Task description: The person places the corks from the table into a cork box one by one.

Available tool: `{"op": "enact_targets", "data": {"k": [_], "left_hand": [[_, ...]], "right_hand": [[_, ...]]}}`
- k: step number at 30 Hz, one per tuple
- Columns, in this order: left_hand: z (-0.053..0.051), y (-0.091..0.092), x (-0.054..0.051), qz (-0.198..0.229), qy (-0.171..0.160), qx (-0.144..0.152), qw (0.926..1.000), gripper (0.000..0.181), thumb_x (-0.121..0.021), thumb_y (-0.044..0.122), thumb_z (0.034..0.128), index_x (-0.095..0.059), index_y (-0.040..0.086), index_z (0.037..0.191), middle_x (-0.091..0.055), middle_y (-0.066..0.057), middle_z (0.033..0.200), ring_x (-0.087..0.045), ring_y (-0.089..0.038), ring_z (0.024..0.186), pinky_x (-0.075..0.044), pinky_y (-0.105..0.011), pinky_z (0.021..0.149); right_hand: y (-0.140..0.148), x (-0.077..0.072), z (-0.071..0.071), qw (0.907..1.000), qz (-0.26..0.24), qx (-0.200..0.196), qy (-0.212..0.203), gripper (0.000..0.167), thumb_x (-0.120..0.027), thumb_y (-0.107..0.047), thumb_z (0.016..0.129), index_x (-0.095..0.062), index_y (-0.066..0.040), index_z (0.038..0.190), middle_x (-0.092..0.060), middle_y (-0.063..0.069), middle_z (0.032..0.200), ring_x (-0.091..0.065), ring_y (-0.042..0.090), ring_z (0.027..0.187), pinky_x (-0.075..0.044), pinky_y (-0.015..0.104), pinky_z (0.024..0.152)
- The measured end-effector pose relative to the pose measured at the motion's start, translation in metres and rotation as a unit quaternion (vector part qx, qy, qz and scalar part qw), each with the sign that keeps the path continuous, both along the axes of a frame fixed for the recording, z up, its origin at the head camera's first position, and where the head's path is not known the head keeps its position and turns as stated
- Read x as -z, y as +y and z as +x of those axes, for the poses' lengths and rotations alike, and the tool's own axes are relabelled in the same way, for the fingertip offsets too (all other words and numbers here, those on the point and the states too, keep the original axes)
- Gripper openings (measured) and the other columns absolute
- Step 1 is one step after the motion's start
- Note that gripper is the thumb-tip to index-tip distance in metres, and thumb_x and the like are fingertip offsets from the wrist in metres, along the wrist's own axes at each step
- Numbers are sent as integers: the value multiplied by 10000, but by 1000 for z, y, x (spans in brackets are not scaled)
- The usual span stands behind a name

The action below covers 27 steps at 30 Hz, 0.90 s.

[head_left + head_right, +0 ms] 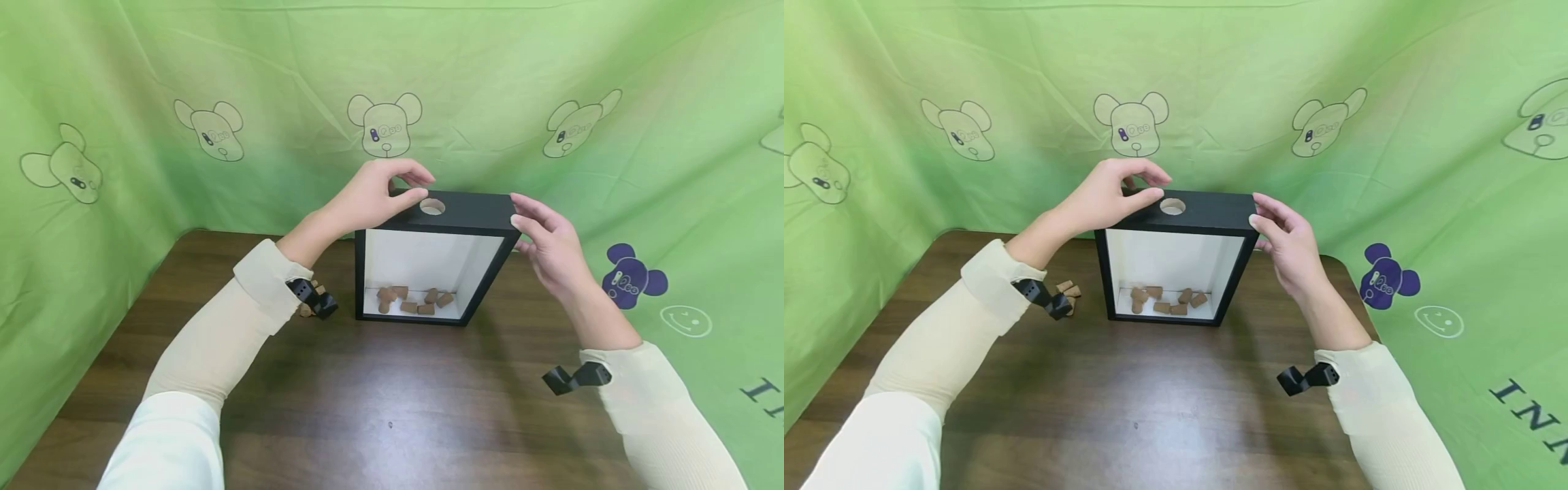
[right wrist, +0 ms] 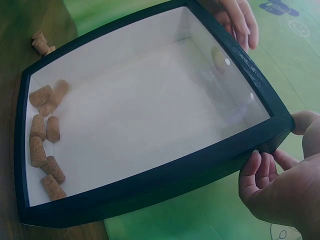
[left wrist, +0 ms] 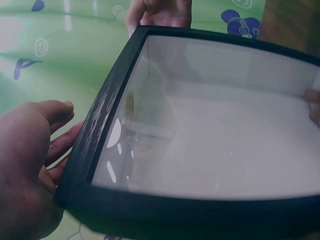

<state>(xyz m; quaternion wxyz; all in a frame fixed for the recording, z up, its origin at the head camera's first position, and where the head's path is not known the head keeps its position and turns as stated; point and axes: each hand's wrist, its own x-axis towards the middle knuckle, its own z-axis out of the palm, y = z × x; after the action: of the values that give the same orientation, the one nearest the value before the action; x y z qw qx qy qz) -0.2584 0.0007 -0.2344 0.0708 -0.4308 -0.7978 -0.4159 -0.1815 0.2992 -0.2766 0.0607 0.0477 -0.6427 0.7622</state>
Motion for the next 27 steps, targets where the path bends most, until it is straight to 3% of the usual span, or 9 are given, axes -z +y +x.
{"op": "enact_targets", "data": {"k": [13, 21, 27], "left_hand": [[5, -58, -3, -540, 37, -492, 9973, 366, -636, 230, 1027, -631, 101, 1370, -627, -31, 1390, -529, -168, 1320, -422, -380, 1070], [1, -91, 18, -510, 154, -774, 9956, 441, -656, 216, 1015, -579, 54, 1419, -534, -106, 1493, -434, -250, 1425, -318, -401, 1183], [5, -112, 33, -433, -92, -957, 9944, 465, -660, 204, 1012, -558, 59, 1442, -494, -138, 1523, -402, -288, 1445, -292, -446, 1196]], "right_hand": [[3, 1, 1, 10000, -85, 39, 9, 398, -647, -26, 989, -628, -105, 1379, -501, -11, 1352, -490, 95, 1165, -514, 211, 767], [1, 1, 0, 10000, -72, 37, 22, 383, -645, -28, 991, -641, -117, 1364, -503, -11, 1346, -484, 93, 1167, -508, 214, 774], [0, 1, 1, 10000, -29, 41, 2, 393, -644, -35, 993, -631, -115, 1377, -501, -18, 1353, -471, 87, 1181, -497, 216, 777]]}}
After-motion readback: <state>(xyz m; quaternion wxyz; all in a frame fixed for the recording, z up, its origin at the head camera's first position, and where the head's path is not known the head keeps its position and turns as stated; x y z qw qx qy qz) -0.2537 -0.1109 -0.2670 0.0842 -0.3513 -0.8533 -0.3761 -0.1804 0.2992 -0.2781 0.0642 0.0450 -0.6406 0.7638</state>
